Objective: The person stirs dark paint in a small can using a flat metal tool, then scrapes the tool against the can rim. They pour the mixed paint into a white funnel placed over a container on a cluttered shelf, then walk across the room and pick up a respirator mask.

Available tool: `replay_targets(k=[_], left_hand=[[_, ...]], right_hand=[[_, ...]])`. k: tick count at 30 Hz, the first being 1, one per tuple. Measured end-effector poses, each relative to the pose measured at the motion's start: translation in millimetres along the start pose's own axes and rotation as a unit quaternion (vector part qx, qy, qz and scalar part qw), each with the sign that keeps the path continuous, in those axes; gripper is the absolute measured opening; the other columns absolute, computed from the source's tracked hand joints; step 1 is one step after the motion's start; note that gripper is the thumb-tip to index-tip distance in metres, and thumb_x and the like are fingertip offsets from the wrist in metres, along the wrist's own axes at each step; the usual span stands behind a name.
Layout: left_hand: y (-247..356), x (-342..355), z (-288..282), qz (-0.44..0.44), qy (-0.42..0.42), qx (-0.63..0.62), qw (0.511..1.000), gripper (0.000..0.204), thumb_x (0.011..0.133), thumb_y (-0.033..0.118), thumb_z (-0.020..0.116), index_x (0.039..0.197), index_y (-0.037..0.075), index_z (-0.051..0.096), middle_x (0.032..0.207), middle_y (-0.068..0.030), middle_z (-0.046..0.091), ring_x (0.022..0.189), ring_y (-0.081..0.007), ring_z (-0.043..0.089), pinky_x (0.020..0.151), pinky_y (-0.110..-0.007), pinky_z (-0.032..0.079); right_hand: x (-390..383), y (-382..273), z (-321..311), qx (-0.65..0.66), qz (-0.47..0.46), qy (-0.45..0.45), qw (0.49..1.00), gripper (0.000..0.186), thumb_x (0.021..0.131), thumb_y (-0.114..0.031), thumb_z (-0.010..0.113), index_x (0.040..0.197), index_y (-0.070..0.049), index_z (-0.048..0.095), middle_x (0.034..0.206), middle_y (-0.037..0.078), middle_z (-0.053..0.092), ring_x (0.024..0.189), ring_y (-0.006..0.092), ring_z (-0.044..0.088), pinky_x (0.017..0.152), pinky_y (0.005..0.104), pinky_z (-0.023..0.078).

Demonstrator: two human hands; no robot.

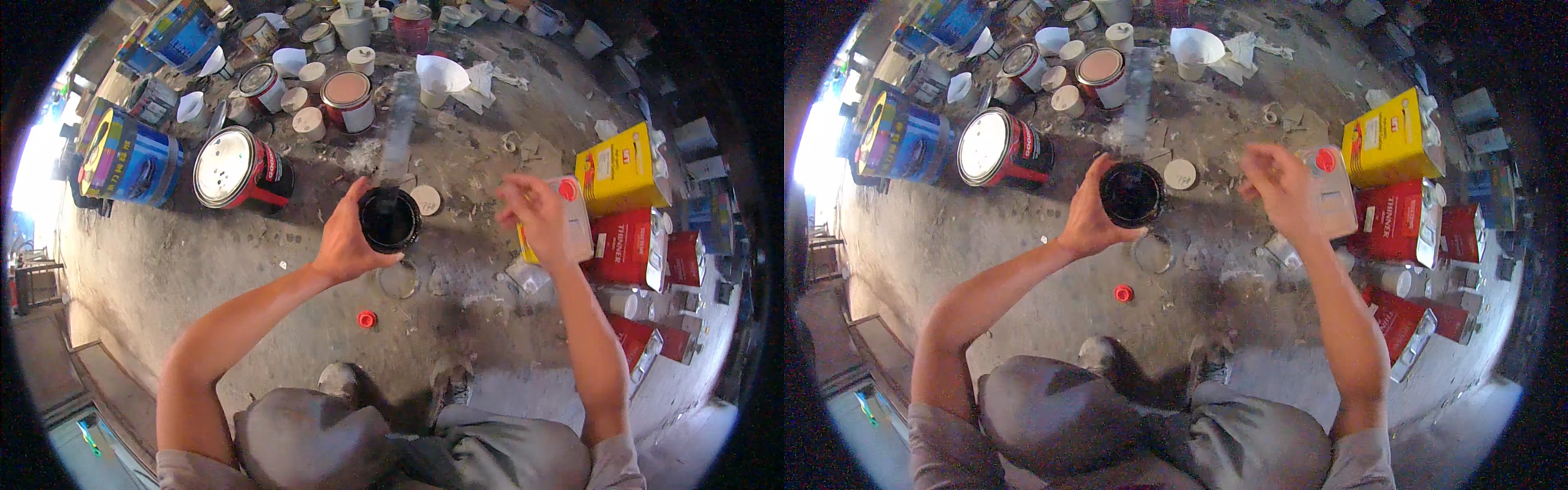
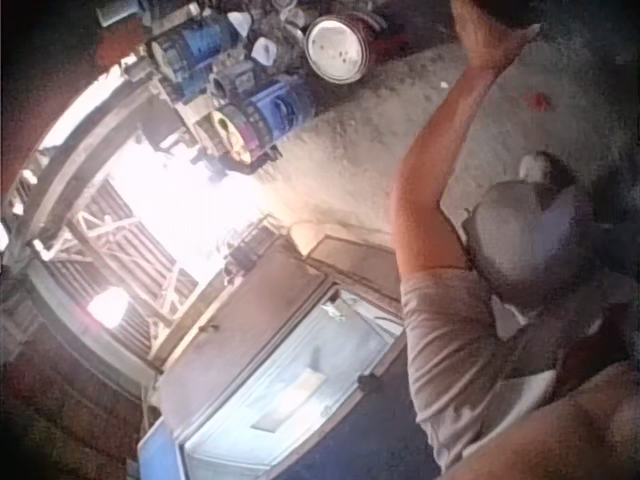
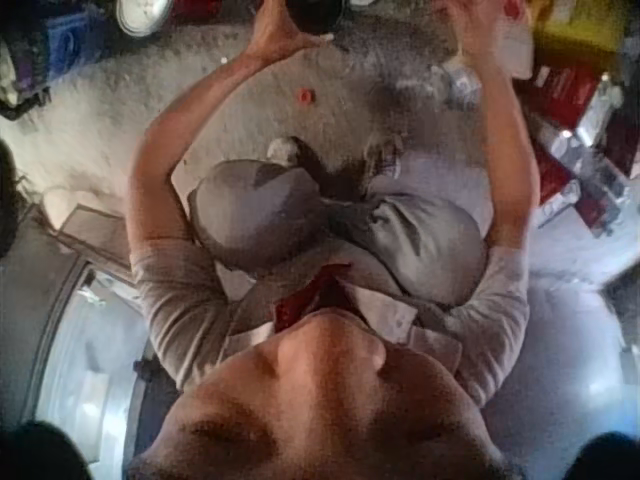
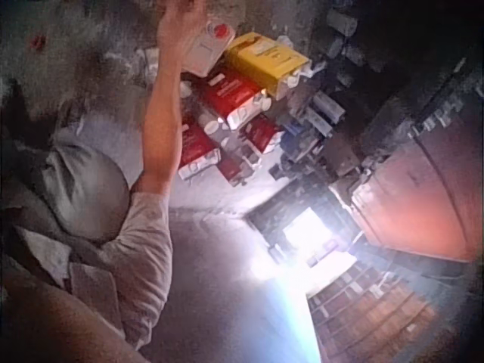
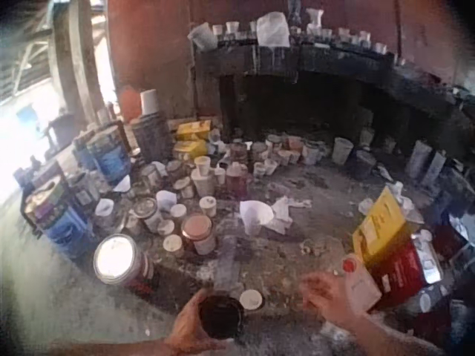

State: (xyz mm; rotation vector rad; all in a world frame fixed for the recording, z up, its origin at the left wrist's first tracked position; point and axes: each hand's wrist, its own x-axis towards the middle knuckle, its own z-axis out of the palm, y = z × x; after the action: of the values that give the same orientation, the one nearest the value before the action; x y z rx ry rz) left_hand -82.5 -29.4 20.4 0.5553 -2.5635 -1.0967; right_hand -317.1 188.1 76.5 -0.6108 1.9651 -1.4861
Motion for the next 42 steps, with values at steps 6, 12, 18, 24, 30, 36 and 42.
replay_targets(k=[6,12,18,24,30,36,42], left_hand=[[-65,-9,21,-0.007,0.108,-0.029,0.994,0.133,0.050,0.025,0.099,0.151,0.001,0.016,0.141,-0.0187,0.045,0.128,-0.0319,0.050,0.110,-0.041,0.040],[-94,-25,41,0.018,0.184,-0.146,0.972,0.145,0.047,0.032,0.101,0.153,-0.001,0.008,0.143,-0.0221,0.043,0.129,-0.0354,0.051,0.109,-0.042,0.041],[-93,-22,52,-0.034,0.189,-0.170,0.967,0.139,0.048,0.027,0.100,0.150,-0.003,0.011,0.142,-0.0241,0.044,0.127,-0.0365,0.053,0.108,-0.043,0.041],[-78,-5,29,-0.021,0.196,-0.168,0.966,0.132,0.049,0.027,0.098,0.147,-0.003,0.016,0.137,-0.0215,0.047,0.126,-0.0330,0.051,0.110,-0.042,0.039],[21,37,-80,-0.066,0.188,-0.031,0.980,0.132,0.047,0.024,0.097,0.149,-0.003,0.017,0.141,-0.0200,0.042,0.129,-0.0315,0.047,0.112,-0.042,0.036],[213,116,-233,-0.073,0.242,-0.064,0.965,0.132,0.049,0.016,0.095,0.153,0.004,0.014,0.141,-0.0166,0.038,0.128,-0.0305,0.046,0.110,-0.042,0.037],[387,184,-372,-0.082,0.285,-0.100,0.950,0.137,0.049,0.019,0.097,0.152,0.001,0.011,0.140,-0.0177,0.037,0.126,-0.0309,0.047,0.107,-0.042,0.041]], right_hand=[[-43,30,-16,-0.056,0.083,-0.026,0.995,0.028,0.098,-0.016,0.063,0.118,0.003,0.061,0.096,0.010,0.069,0.076,0.0143,0.068,0.068,0.0282,0.056],[-58,10,-8,-0.085,0.160,-0.087,0.979,0.028,0.098,-0.013,0.060,0.120,0.003,0.060,0.101,0.013,0.069,0.084,0.0164,0.068,0.073,0.0296,0.057],[-67,-27,-5,-0.077,0.202,-0.095,0.972,0.027,0.098,-0.014,0.059,0.118,0.004,0.060,0.099,0.014,0.068,0.083,0.0178,0.068,0.075,0.0322,0.057],[-89,-59,-35,-0.044,0.249,-0.136,0.958,0.033,0.102,-0.018,0.054,0.128,0.003,0.058,0.118,0.017,0.067,0.105,0.0233,0.066,0.094,0.0381,0.053],[-156,-93,-64,0.069,0.269,-0.167,0.946,0.048,0.102,-0.023,0.054,0.141,0.004,0.044,0.143,0.018,0.050,0.129,0.0228,0.049,0.110,0.0354,0.037],[-236,-114,-42,-0.362,0.117,-0.099,0.919,0.073,0.090,-0.053,0.061,0.145,-0.009,0.040,0.133,0.021,0.059,0.119,0.0335,0.059,0.095,0.0478,0.047],[-236,-297,-113,-0.304,0.311,-0.354,0.828,0.054,0.088,-0.047,0.063,0.121,-0.004,0.065,0.117,0.026,0.066,0.113,0.0392,0.060,0.095,0.0537,0.047]])
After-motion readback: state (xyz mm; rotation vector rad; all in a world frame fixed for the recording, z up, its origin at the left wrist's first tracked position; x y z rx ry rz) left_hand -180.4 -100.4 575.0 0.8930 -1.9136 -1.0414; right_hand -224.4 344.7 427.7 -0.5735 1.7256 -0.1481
